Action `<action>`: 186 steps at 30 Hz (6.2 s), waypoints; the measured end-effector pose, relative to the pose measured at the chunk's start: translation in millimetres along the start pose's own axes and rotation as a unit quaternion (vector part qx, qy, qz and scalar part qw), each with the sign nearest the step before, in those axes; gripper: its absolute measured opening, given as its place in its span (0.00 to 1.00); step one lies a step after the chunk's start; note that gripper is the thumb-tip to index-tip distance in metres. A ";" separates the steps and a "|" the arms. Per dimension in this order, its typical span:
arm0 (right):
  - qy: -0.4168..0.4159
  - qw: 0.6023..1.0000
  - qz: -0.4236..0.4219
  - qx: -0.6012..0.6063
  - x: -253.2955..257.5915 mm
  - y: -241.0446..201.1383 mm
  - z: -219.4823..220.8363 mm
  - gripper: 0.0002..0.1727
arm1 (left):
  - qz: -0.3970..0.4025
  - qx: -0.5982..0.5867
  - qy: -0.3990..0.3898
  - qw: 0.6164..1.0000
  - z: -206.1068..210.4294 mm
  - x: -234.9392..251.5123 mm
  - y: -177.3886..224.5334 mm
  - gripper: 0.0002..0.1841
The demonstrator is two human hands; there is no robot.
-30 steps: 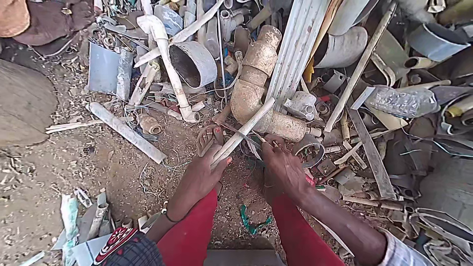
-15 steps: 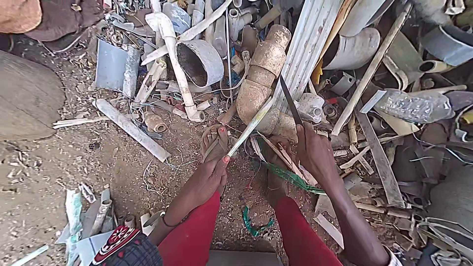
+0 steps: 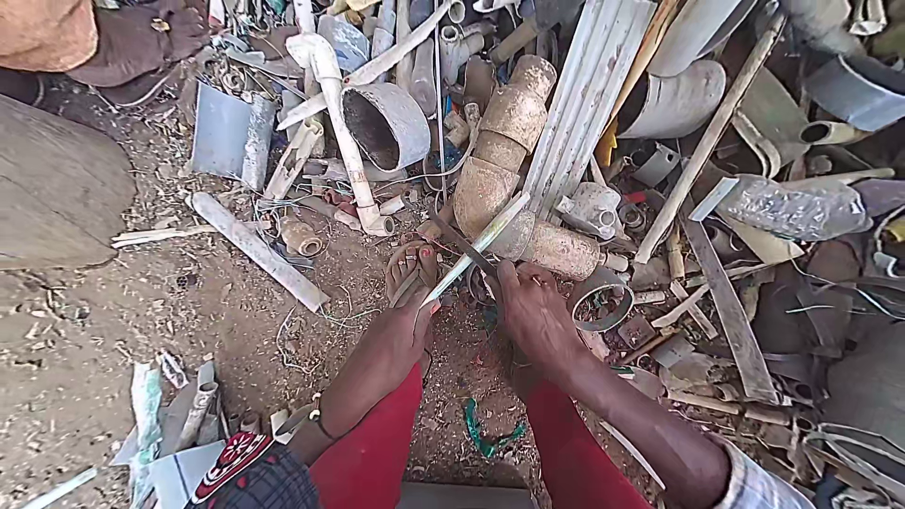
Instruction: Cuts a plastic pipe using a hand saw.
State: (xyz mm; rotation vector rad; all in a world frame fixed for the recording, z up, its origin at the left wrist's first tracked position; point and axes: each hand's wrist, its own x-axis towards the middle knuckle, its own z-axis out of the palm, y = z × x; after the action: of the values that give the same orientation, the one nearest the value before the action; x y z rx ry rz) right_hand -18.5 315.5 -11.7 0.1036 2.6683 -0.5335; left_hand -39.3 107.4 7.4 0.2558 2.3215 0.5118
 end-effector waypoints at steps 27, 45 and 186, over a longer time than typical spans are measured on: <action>0.054 0.996 0.050 -0.050 41.6 27.3 -8.5 0.14 | -0.001 0.098 0.048 0.994 -1.3 4.3 3.5 0.22; 0.028 0.997 0.076 0.013 34.9 16.7 -3.5 0.16 | 0.000 -0.093 -0.024 0.995 5.7 4.9 -27.0 0.30; -0.042 0.975 0.153 0.158 -8.4 23.5 -2.0 0.24 | -0.019 -0.007 0.228 0.974 4.0 -16.6 -74.1 0.38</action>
State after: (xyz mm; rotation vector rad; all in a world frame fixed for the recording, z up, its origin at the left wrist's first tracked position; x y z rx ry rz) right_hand -8.1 338.0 -14.8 0.5617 2.4010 -0.8319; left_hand -27.2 36.3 -16.9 0.0904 2.7591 0.6170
